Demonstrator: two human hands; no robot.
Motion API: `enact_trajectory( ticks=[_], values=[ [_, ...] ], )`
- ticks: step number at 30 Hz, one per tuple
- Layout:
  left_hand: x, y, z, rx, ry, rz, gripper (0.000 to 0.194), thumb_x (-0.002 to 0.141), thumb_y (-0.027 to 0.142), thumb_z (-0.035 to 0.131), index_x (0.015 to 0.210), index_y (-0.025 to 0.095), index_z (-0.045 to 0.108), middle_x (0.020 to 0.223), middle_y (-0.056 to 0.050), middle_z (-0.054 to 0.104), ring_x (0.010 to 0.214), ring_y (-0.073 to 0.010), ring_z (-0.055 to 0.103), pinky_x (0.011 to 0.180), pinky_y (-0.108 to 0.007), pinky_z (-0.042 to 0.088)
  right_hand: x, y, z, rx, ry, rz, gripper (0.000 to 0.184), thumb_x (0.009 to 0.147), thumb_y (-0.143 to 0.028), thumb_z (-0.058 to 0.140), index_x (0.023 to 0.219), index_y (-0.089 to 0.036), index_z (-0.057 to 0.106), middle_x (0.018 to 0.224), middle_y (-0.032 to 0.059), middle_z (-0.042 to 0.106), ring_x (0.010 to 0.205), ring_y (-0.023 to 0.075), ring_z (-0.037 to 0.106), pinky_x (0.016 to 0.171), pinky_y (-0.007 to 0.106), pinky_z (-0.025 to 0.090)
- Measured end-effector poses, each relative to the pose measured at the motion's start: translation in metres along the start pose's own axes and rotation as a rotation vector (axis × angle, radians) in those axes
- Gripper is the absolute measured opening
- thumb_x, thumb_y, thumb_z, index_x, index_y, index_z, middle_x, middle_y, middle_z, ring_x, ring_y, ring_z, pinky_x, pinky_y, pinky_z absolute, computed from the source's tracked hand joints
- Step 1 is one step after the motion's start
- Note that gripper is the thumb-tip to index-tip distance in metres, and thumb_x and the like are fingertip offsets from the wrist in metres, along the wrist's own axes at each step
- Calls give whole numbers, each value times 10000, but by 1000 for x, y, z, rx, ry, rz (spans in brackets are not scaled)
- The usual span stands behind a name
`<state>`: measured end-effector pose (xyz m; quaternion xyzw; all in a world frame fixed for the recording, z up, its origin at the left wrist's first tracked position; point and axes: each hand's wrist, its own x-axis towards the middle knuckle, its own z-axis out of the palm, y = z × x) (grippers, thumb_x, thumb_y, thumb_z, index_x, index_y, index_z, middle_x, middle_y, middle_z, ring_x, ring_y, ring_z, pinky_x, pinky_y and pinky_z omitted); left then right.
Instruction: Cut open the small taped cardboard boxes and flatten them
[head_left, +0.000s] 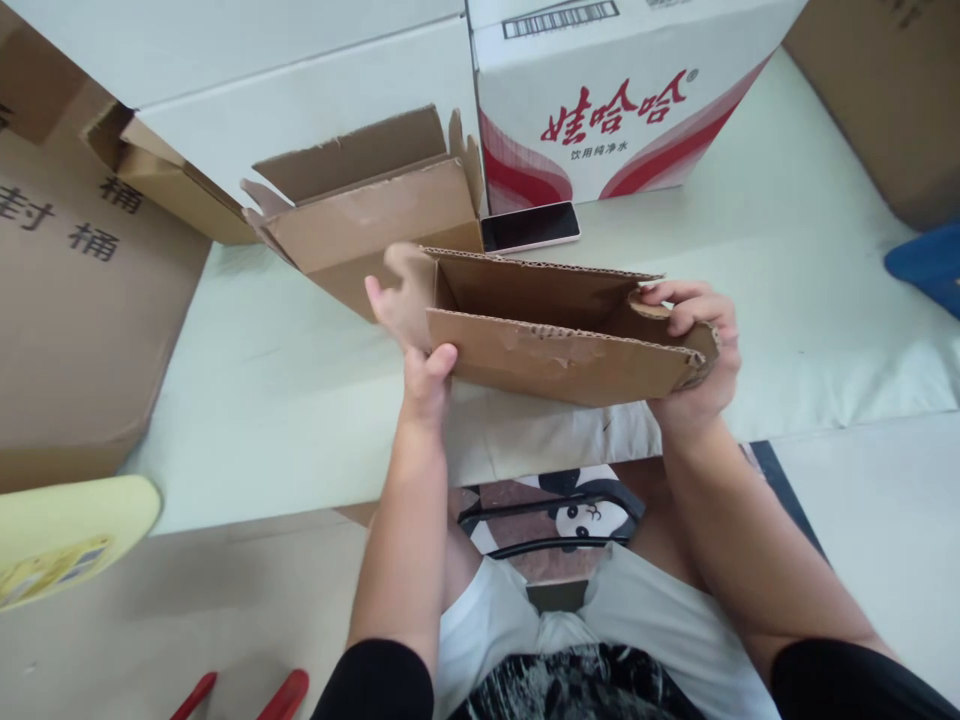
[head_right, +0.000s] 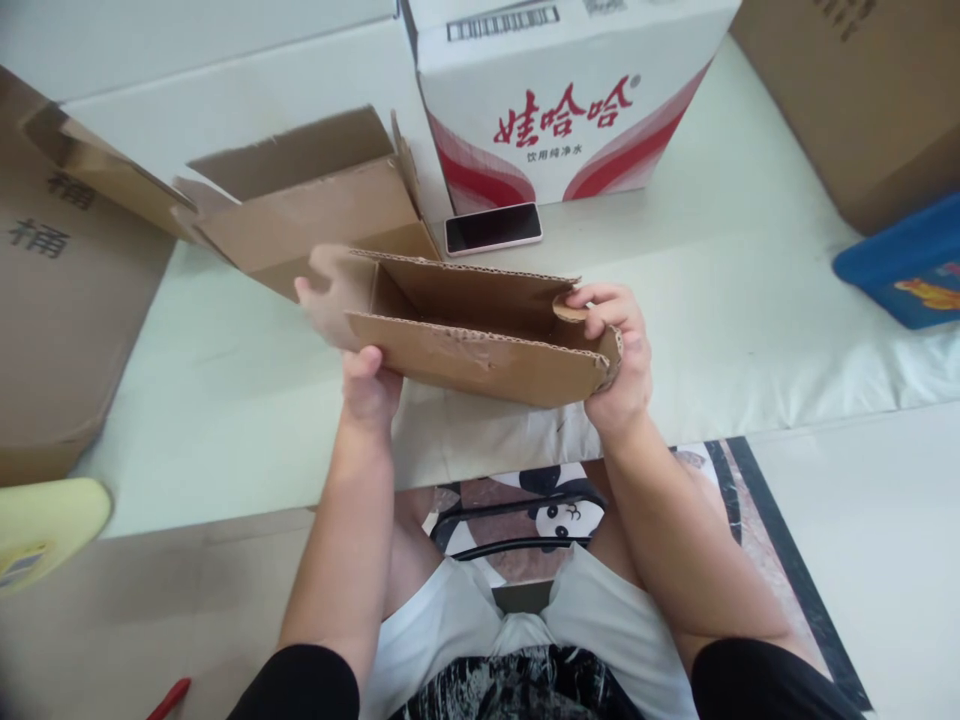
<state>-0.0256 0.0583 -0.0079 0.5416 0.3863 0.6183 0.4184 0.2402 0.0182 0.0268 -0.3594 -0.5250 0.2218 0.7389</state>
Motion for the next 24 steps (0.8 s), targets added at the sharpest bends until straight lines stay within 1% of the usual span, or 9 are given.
enact_trajectory(
  ticks=[2, 4, 7, 9, 12, 14, 17, 19, 24],
  values=[
    [3, 2, 0, -105, 26, 10, 1062, 663, 867, 806, 1580, 520, 397, 1678, 42, 467, 1650, -371, 359, 1285, -548, 406, 0, 1, 0, -35, 4, -39, 361, 1038, -493, 419, 806, -279, 593, 947, 35, 678, 946, 236, 667, 963, 465, 536],
    [6, 6, -1, -203, 21, -24, 1028, 632, 801, 870, 1534, 542, 451, 1642, 43, 516, 1605, -349, 439, 1302, -538, 412, -1, 1, 0, -62, 1, -54, 316, 1032, -468, 414, 834, -284, 577, 970, 38, 673, 963, 245, 665, 966, 478, 535],
    [7, 11, -4, -253, -47, -128, 981, 584, 709, 948, 1458, 475, 568, 1592, 0, 576, 1539, -358, 518, 1286, -520, 446, -1, 0, 0, -44, 3, -36, 338, 1040, -492, 390, 847, -280, 568, 972, 46, 665, 970, 250, 663, 982, 485, 523],
    [5, 15, -6, -253, -91, -144, 939, 582, 657, 974, 1422, 455, 607, 1579, -13, 591, 1516, -361, 539, 1267, -519, 473, -1, 1, 1, -18, 26, -32, 366, 1046, -500, 371, 842, -274, 572, 955, 55, 666, 960, 251, 661, 979, 476, 510],
    [2, 20, -9, -242, -166, -98, 939, 588, 619, 993, 1431, 466, 610, 1615, -10, 564, 1539, -365, 516, 1282, -544, 463, 0, 3, 0, 29, 75, -45, 354, 1044, -464, 376, 843, -262, 587, 934, 72, 672, 955, 250, 658, 959, 453, 491],
    [-1, 23, -11, -223, -242, -74, 1011, 560, 580, 1021, 1466, 456, 590, 1653, -23, 531, 1569, -380, 482, 1304, -566, 437, 1, 5, -1, 43, 103, -63, 324, 1035, -426, 397, 839, -254, 589, 921, 77, 675, 943, 243, 657, 956, 439, 482],
    [-4, 24, -11, -195, -328, -95, 1089, 523, 512, 1052, 1493, 411, 568, 1669, -66, 520, 1591, -405, 451, 1320, -592, 408, 2, 5, -2, 25, 124, -81, 308, 1033, -405, 400, 835, -249, 577, 914, 77, 676, 929, 238, 654, 966, 435, 478],
    [-4, 25, -9, -194, -302, -123, 1071, 523, 518, 1046, 1478, 394, 577, 1662, -75, 529, 1588, -413, 452, 1319, -596, 404, 2, 2, -3, -11, 109, -78, 323, 1047, -411, 388, 848, -249, 584, 932, 78, 676, 946, 243, 655, 975, 444, 482],
    [-1, 25, -2, -212, -111, -76, 985, 542, 592, 994, 1430, 405, 611, 1523, -56, 635, 1478, -410, 568, 1249, -572, 479, 1, -1, -6, -188, -1, -81, 339, 1061, -438, 417, 983, -255, 691, 1097, 93, 711, 1088, 281, 691, 1012, 480, 507]
  ],
)
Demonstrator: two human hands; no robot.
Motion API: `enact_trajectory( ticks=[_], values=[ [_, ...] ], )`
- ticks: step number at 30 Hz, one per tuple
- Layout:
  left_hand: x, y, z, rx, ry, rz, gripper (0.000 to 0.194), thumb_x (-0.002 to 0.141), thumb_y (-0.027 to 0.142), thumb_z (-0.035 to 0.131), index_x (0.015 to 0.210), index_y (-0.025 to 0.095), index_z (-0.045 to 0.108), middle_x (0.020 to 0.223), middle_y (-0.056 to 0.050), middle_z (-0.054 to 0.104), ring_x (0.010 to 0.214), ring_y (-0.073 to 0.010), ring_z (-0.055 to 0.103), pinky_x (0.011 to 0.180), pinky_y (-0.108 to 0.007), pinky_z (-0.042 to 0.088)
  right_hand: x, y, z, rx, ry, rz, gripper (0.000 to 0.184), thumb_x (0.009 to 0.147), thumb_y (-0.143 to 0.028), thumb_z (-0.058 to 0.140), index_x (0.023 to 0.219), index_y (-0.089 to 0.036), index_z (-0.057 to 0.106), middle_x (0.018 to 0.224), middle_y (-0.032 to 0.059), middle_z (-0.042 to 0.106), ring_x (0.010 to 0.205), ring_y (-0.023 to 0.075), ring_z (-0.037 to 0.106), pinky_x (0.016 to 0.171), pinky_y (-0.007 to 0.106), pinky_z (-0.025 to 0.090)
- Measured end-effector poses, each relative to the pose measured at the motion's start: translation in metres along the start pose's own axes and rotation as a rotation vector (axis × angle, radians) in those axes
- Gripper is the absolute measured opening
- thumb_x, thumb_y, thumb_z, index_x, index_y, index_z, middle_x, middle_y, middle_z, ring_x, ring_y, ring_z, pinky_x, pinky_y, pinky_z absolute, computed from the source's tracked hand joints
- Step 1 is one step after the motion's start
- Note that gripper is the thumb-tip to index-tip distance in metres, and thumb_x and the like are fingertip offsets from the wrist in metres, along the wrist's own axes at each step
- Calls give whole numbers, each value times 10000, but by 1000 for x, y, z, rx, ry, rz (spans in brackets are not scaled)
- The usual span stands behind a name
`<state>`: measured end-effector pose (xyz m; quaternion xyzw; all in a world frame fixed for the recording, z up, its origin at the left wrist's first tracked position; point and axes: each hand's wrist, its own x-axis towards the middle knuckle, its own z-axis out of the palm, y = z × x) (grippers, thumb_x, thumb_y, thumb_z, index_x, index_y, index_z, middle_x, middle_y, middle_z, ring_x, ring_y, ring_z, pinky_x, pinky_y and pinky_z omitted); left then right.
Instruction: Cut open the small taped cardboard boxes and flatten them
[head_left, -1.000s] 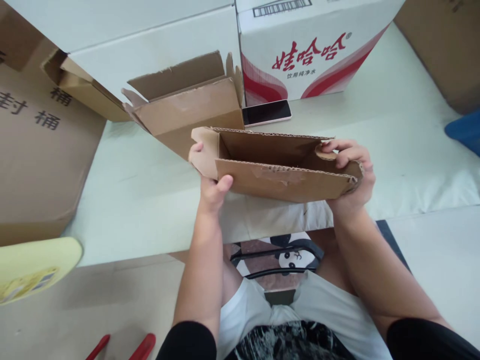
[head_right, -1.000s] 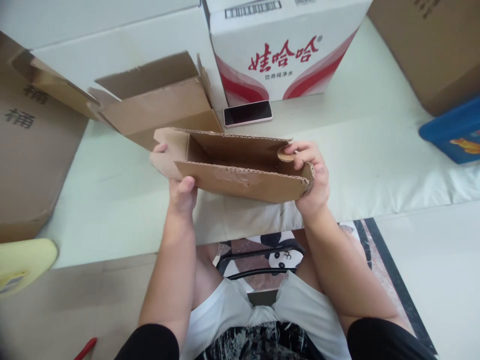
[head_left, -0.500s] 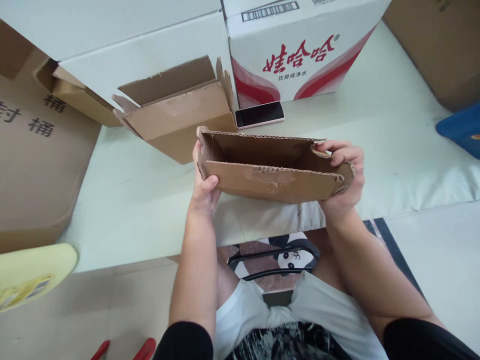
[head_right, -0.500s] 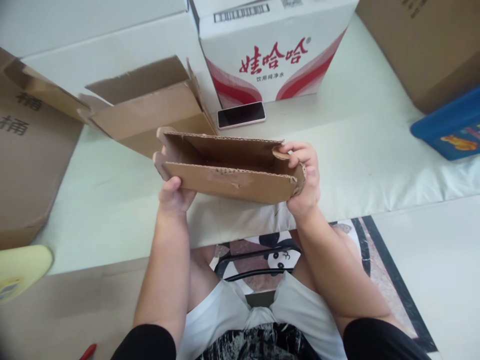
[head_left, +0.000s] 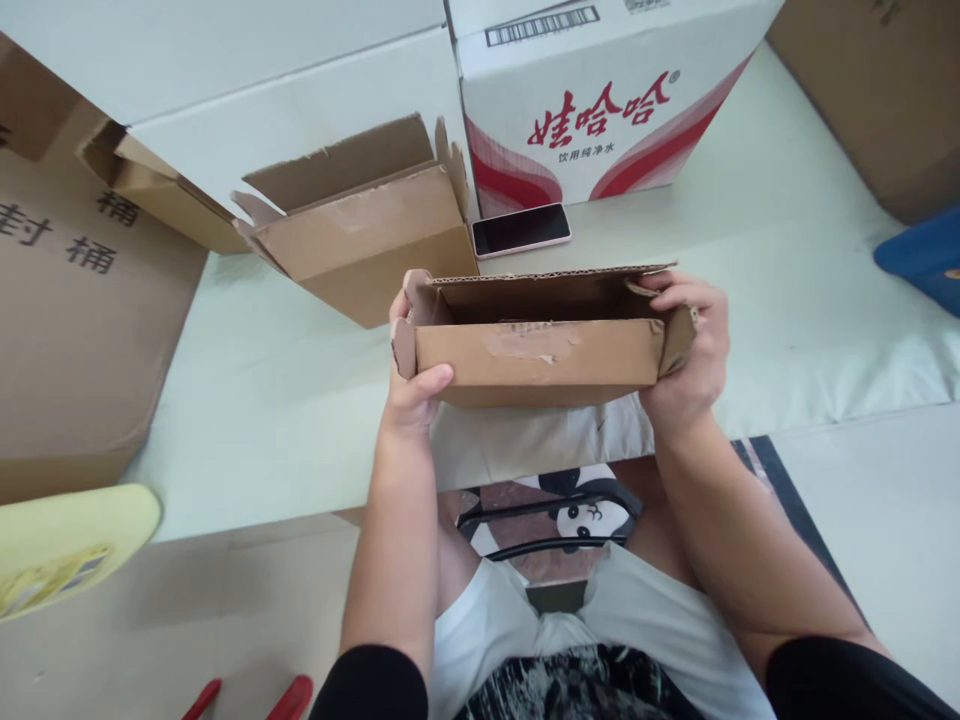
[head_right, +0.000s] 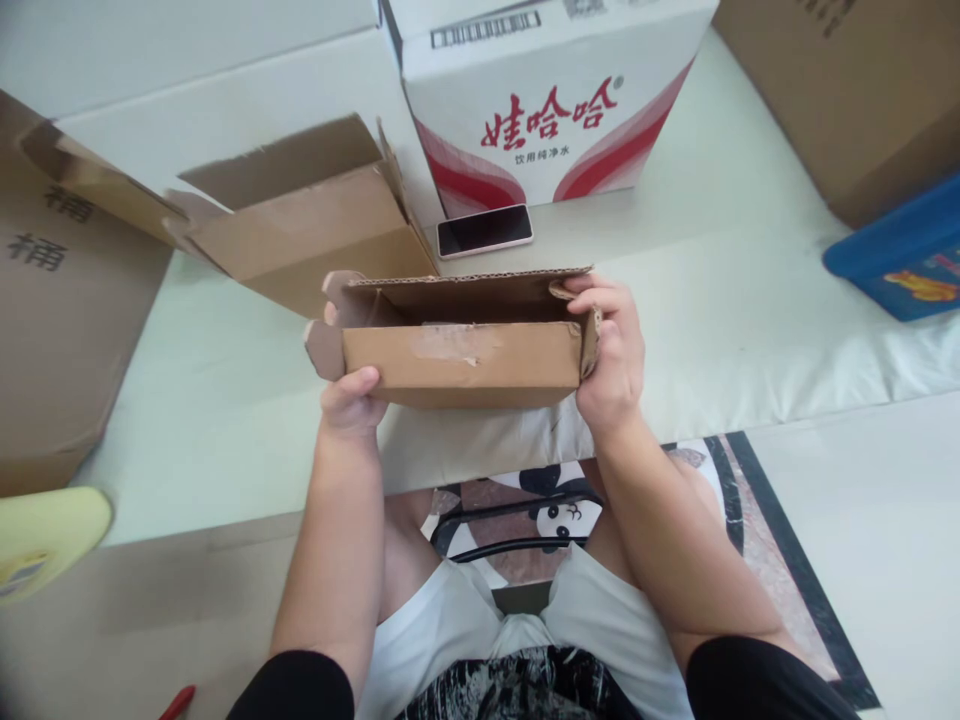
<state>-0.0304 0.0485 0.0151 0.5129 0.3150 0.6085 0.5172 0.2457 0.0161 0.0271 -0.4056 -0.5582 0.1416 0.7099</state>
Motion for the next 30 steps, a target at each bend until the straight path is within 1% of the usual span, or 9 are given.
enact_trajectory(
  ticks=[2, 4, 9, 13, 17, 20, 24, 26, 30],
  values=[
    [2, 0, 1, -11, 13, 14, 943, 556, 585, 981, 1410, 400, 626, 1478, -55, 657, 1443, -408, 596, 1225, -568, 494, -1, 1, -2, -45, -22, 18, 354, 1055, -481, 426, 1016, -261, 700, 1150, 99, 717, 1143, 299, 691, 1048, 501, 506],
    [2, 0, 0, -16, 6, 7, 917, 556, 565, 979, 1391, 395, 641, 1460, -54, 665, 1429, -409, 601, 1211, -569, 501, -2, 2, -3, -61, -38, 34, 350, 1047, -486, 440, 1028, -260, 706, 1163, 101, 723, 1155, 303, 695, 1061, 510, 508],
    [1, 0, -1, -20, 19, -19, 916, 533, 553, 980, 1376, 386, 663, 1438, -55, 676, 1402, -398, 614, 1175, -542, 533, -2, 3, -4, -28, -48, 5, 331, 1038, -421, 450, 1017, -254, 736, 1139, 90, 745, 1112, 288, 722, 1008, 480, 534],
    [2, -1, 1, -33, 23, 15, 885, 548, 540, 970, 1369, 387, 677, 1415, -51, 681, 1397, -396, 617, 1165, -541, 546, -2, 3, -3, 3, -45, 15, 307, 1030, -399, 474, 1018, -255, 745, 1131, 86, 750, 1126, 279, 718, 1017, 470, 528],
    [1, -3, 1, -23, 17, 14, 873, 572, 557, 959, 1375, 377, 669, 1435, -59, 676, 1410, -408, 613, 1196, -567, 522, -2, 4, -4, 15, -42, -6, 310, 1029, -380, 470, 1025, -261, 756, 1122, 87, 754, 1116, 266, 718, 1007, 451, 523],
    [0, -3, -1, -2, 29, 0, 887, 562, 578, 962, 1369, 375, 656, 1446, -64, 664, 1443, -424, 584, 1211, -589, 503, -2, 3, -3, 1, -44, 15, 310, 1030, -386, 464, 1023, -264, 749, 1135, 80, 755, 1123, 272, 714, 1016, 462, 516],
    [-2, -2, 1, 11, 54, -5, 895, 545, 604, 956, 1356, 378, 652, 1439, -58, 658, 1478, -442, 543, 1214, -618, 493, -6, -1, 0, -18, -19, 54, 312, 1021, -388, 466, 986, -262, 749, 1106, 69, 763, 1087, 278, 716, 994, 471, 516],
    [-3, -2, 3, 19, 74, -5, 874, 561, 610, 942, 1350, 372, 653, 1430, -59, 659, 1478, -441, 540, 1230, -622, 476, -9, -2, 1, -25, -6, 69, 309, 1017, -377, 463, 981, -264, 748, 1110, 71, 764, 1093, 283, 709, 998, 477, 513],
    [-8, -1, 8, 11, 87, 5, 820, 587, 590, 934, 1326, 365, 659, 1393, -54, 668, 1430, -415, 578, 1246, -607, 456, -14, -1, 1, -37, 5, 55, 305, 1008, -363, 455, 990, -275, 746, 1120, 82, 766, 1111, 290, 695, 1000, 484, 516]
  ],
)
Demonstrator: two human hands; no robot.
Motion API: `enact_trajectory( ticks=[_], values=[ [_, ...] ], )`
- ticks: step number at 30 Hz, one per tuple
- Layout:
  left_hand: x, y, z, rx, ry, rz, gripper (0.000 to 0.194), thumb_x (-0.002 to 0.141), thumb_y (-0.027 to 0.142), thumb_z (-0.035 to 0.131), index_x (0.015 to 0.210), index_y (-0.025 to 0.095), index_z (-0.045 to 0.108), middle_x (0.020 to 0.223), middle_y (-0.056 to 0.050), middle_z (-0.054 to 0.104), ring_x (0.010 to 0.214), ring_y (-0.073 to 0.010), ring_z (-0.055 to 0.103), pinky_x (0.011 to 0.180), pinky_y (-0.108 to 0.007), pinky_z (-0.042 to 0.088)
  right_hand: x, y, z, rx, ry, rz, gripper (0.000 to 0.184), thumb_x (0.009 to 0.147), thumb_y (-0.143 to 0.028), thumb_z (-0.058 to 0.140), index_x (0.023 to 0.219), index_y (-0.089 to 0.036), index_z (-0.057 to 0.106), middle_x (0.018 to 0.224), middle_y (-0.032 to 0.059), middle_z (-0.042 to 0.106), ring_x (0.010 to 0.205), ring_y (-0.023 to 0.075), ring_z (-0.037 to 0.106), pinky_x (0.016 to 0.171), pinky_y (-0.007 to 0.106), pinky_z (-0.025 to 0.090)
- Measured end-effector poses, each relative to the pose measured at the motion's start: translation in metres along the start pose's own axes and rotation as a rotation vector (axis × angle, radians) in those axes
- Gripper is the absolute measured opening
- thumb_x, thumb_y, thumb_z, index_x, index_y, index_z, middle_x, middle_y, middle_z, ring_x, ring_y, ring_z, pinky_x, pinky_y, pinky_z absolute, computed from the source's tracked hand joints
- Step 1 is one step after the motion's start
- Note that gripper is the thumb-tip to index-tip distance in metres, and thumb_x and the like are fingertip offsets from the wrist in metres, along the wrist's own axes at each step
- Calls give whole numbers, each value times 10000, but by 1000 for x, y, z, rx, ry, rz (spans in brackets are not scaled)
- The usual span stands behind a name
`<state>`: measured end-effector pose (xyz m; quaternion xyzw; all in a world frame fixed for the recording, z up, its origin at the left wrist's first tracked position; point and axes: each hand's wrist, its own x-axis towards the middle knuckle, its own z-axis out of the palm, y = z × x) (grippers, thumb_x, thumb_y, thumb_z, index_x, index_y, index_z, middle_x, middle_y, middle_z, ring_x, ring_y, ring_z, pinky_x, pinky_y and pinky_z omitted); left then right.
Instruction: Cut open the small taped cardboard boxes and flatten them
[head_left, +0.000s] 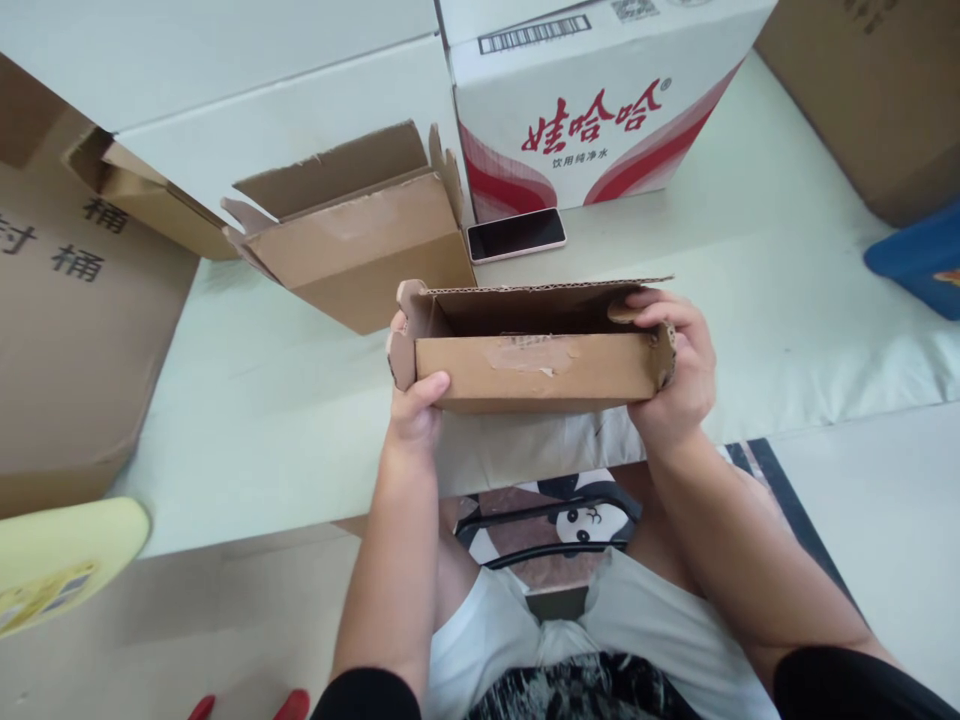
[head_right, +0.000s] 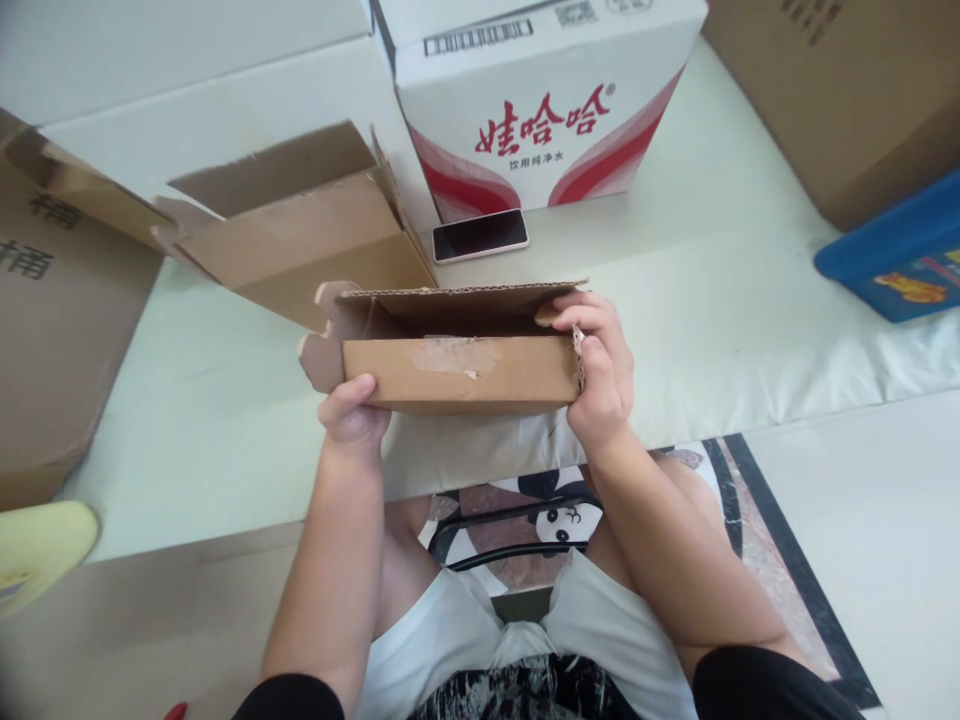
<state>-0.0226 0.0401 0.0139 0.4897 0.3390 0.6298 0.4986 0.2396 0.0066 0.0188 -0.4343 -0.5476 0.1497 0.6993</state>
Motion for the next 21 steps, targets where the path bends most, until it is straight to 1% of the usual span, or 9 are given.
enact_trajectory(
  ticks=[3, 9, 12, 15, 18, 21],
  values=[
    [-2, 1, 4, -25, 14, 0, 796, 585, 568, 934, 1308, 359, 678, 1353, -50, 676, 1397, -403, 598, 1244, -594, 462, -1, 1, -1, 28, -11, 4, 314, 1013, -367, 440, 1006, -278, 741, 1122, 75, 759, 1119, 290, 695, 1025, 498, 514],
    [0, 1, 4, -8, 21, 7, 807, 561, 593, 943, 1293, 363, 695, 1331, -52, 693, 1389, -415, 605, 1249, -605, 457, 0, 2, -4, 19, -43, 9, 346, 1038, -414, 413, 1015, -284, 734, 1122, 69, 743, 1134, 298, 691, 1046, 515, 513],
    [1, 1, 3, -32, 11, 11, 780, 582, 562, 949, 1296, 358, 707, 1321, -44, 704, 1352, -388, 631, 1226, -562, 480, 0, 2, -3, 21, -35, 4, 311, 1020, -392, 444, 1017, -284, 736, 1134, 76, 748, 1126, 303, 687, 1041, 514, 509],
    [1, 1, 4, -62, 6, 7, 781, 580, 529, 955, 1304, 350, 725, 1312, -36, 720, 1298, -351, 660, 1167, -497, 528, 0, 0, -3, 42, -31, -10, 300, 1008, -342, 457, 1019, -279, 751, 1116, 61, 764, 1112, 279, 694, 1023, 485, 510],
    [0, 2, 5, -77, 12, 25, 772, 579, 516, 957, 1301, 341, 747, 1302, -35, 737, 1252, -323, 680, 1094, -440, 562, 1, -2, -3, 57, -45, -7, 306, 1019, -304, 456, 1025, -268, 760, 1101, 43, 772, 1136, 256, 698, 1040, 463, 511],
    [1, 3, 6, -70, 16, 22, 776, 574, 513, 962, 1301, 336, 756, 1298, -41, 743, 1248, -326, 680, 1081, -437, 565, 1, -3, -4, 62, -53, -14, 307, 1022, -293, 461, 1038, -259, 766, 1120, 44, 776, 1152, 243, 692, 1047, 447, 503]
  ],
)
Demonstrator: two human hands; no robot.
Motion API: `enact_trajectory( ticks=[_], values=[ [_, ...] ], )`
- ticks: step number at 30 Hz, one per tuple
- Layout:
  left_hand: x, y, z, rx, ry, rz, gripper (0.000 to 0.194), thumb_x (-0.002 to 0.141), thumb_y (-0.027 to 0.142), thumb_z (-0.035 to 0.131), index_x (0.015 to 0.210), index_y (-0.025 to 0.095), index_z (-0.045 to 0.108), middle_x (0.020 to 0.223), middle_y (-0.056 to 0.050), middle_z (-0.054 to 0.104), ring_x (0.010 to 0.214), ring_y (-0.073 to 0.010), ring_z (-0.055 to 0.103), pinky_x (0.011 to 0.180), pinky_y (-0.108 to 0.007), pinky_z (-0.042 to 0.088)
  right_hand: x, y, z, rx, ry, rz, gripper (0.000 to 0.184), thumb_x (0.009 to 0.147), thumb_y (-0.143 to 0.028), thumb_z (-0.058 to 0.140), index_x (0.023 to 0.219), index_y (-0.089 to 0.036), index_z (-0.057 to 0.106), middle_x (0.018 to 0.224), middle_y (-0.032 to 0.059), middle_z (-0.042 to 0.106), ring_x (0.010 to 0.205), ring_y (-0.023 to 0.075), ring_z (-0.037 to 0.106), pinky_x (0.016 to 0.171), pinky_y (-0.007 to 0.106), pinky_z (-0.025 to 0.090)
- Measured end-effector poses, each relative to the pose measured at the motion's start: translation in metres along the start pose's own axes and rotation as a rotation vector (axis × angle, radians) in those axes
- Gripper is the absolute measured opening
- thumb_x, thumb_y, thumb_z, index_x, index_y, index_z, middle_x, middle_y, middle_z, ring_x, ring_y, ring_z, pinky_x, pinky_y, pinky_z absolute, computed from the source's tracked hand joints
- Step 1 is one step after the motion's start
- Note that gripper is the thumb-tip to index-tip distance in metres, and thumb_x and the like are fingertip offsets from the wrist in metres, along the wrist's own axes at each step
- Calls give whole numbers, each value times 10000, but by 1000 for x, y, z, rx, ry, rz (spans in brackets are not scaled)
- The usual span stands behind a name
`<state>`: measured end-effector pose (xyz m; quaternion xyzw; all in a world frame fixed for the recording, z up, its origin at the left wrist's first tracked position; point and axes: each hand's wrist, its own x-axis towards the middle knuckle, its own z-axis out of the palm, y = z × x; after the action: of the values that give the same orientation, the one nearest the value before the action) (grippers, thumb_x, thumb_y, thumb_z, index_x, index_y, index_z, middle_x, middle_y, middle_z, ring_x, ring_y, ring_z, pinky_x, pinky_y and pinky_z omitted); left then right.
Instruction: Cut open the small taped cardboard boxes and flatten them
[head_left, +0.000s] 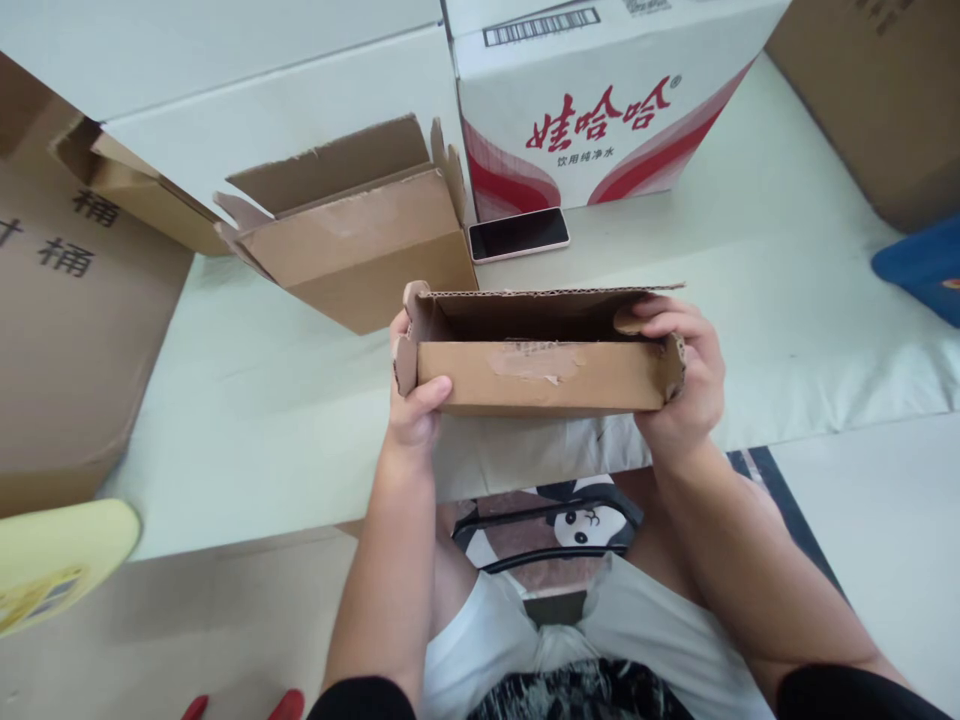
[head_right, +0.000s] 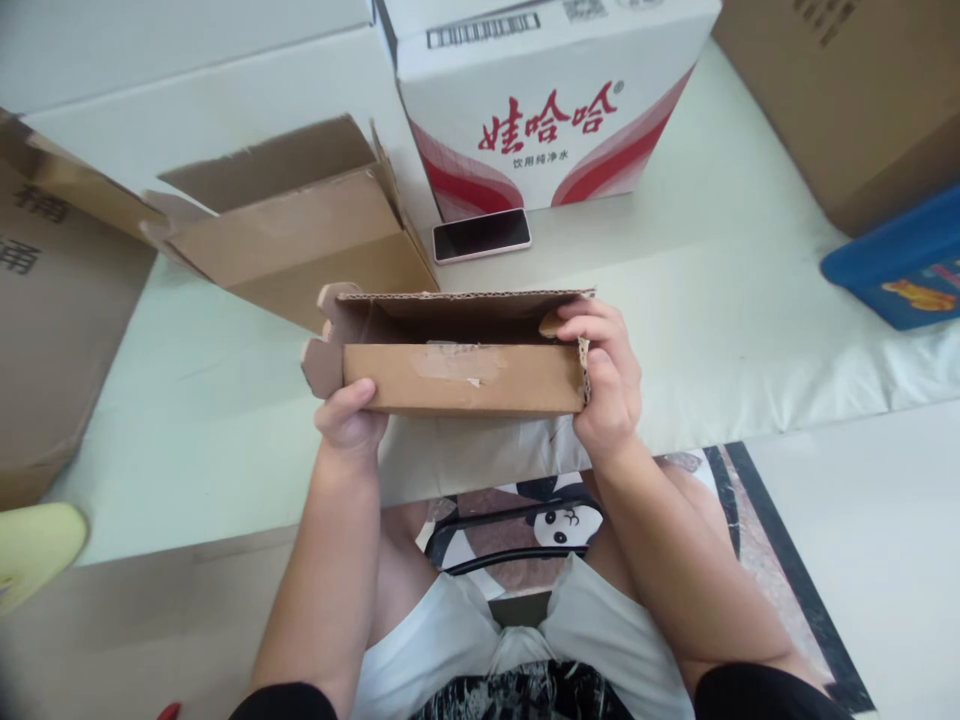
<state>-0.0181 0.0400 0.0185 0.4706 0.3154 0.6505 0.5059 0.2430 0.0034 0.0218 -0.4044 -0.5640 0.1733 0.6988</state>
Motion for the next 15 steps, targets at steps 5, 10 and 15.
enact_trajectory(
  ticks=[5, 10, 15],
  values=[
    [1, 1, 1, 16, 13, 5, 782, 554, 536, 974, 1282, 337, 767, 1287, -44, 744, 1244, -342, 681, 1076, -458, 567, 0, 1, -2, -10, -13, -1, 313, 1017, -301, 458, 1038, -254, 768, 1137, 51, 772, 1128, 243, 699, 1026, 444, 502],
    [1, 0, 1, 24, 29, 12, 783, 543, 533, 969, 1275, 336, 776, 1287, -43, 749, 1240, -333, 681, 1070, -448, 573, -1, 4, -3, -10, -23, 4, 312, 1013, -299, 454, 1050, -256, 761, 1156, 50, 762, 1144, 247, 692, 1040, 450, 488],
    [1, 1, 0, 29, 20, 8, 790, 549, 543, 970, 1283, 333, 766, 1300, -50, 741, 1256, -346, 677, 1104, -478, 562, -1, 4, -4, 8, -31, 4, 303, 1011, -289, 470, 1064, -255, 767, 1167, 44, 759, 1159, 226, 687, 1054, 415, 483]
  ],
)
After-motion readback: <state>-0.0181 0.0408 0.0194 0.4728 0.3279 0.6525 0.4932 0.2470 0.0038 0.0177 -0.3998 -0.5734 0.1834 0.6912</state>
